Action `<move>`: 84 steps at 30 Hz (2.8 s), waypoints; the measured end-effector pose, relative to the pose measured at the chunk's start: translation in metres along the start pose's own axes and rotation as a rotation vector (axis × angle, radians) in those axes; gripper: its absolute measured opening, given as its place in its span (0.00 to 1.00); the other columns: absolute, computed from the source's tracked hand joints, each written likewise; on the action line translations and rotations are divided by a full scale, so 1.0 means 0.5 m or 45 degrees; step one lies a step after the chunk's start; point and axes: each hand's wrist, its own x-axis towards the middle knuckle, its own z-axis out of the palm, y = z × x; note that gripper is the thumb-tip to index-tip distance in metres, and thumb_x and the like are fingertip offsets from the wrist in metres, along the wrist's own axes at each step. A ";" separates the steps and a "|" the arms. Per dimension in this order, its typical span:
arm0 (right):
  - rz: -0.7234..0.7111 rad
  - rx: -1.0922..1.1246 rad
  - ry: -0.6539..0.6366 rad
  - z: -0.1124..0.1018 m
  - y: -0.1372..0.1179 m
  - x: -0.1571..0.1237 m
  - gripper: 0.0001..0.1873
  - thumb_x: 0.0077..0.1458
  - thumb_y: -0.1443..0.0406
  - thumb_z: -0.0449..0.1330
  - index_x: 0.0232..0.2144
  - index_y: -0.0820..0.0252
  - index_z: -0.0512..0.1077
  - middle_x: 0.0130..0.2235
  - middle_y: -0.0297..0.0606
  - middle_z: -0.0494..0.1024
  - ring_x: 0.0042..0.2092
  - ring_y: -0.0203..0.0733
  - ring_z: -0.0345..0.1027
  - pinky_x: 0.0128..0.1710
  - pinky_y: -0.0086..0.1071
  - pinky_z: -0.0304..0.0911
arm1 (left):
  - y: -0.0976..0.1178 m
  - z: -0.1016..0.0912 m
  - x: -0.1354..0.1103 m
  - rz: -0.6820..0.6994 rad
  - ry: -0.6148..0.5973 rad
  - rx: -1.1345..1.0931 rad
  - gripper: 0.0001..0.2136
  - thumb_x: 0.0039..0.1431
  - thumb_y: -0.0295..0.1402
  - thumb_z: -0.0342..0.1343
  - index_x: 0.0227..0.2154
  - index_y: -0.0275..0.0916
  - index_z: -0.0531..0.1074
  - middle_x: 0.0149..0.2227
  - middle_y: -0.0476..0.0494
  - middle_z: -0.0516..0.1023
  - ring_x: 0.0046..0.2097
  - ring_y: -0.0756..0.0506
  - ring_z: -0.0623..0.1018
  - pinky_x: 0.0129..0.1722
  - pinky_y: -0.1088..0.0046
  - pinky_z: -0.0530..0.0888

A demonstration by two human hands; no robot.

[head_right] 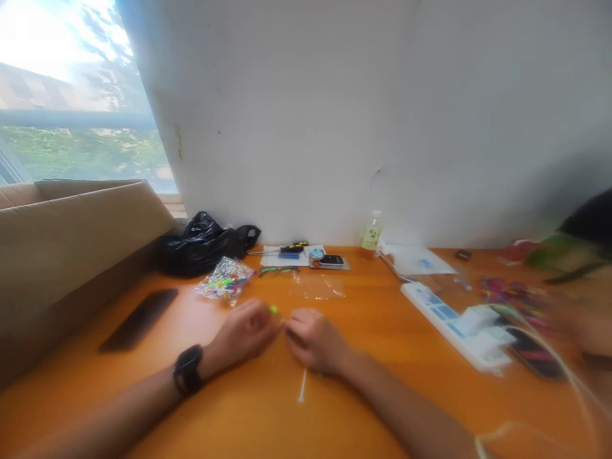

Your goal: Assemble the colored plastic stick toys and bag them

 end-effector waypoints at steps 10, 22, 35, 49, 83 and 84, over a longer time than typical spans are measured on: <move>0.065 0.072 0.192 -0.021 0.002 0.007 0.07 0.68 0.70 0.55 0.43 0.56 0.72 0.42 0.42 0.78 0.43 0.46 0.72 0.44 0.36 0.64 | -0.042 -0.005 0.022 -0.073 0.225 0.048 0.04 0.63 0.28 0.61 0.33 0.42 0.74 0.40 0.45 0.81 0.44 0.43 0.79 0.45 0.65 0.75; 0.549 -0.092 0.071 -0.034 0.096 -0.008 0.08 0.58 0.75 0.59 0.31 0.58 0.71 0.35 0.36 0.76 0.36 0.42 0.70 0.35 0.32 0.58 | -0.042 -0.002 0.026 -0.051 0.231 -0.114 0.03 0.62 0.29 0.63 0.32 0.42 0.78 0.40 0.44 0.84 0.43 0.43 0.82 0.44 0.66 0.79; 0.366 0.539 0.302 -0.010 -0.007 0.017 0.08 0.68 0.63 0.61 0.49 0.55 0.73 0.43 0.38 0.79 0.41 0.42 0.73 0.43 0.34 0.69 | -0.009 0.019 0.006 0.040 0.057 -0.086 0.03 0.64 0.29 0.65 0.39 0.42 0.78 0.36 0.45 0.81 0.37 0.46 0.79 0.38 0.71 0.78; 0.065 0.210 0.392 0.039 0.004 0.025 0.12 0.69 0.66 0.59 0.54 0.54 0.72 0.49 0.44 0.83 0.50 0.50 0.78 0.50 0.42 0.70 | -0.003 0.017 0.003 0.124 0.007 0.002 0.04 0.66 0.28 0.62 0.42 0.41 0.78 0.35 0.45 0.78 0.38 0.45 0.77 0.39 0.71 0.75; 0.732 0.157 -0.312 -0.108 0.025 -0.007 0.16 0.58 0.55 0.67 0.26 0.58 0.71 0.28 0.35 0.79 0.28 0.38 0.67 0.26 0.30 0.51 | -0.002 0.000 -0.002 0.272 -0.406 0.079 0.05 0.64 0.31 0.63 0.40 0.47 0.83 0.59 0.44 0.79 0.62 0.36 0.72 0.62 0.51 0.73; 0.694 0.185 -0.326 -0.100 0.021 -0.010 0.13 0.58 0.58 0.68 0.27 0.58 0.72 0.28 0.34 0.79 0.28 0.38 0.67 0.26 0.29 0.51 | 0.002 -0.003 -0.002 0.283 -0.418 0.065 0.05 0.65 0.31 0.63 0.40 0.47 0.83 0.57 0.43 0.80 0.62 0.36 0.73 0.61 0.51 0.74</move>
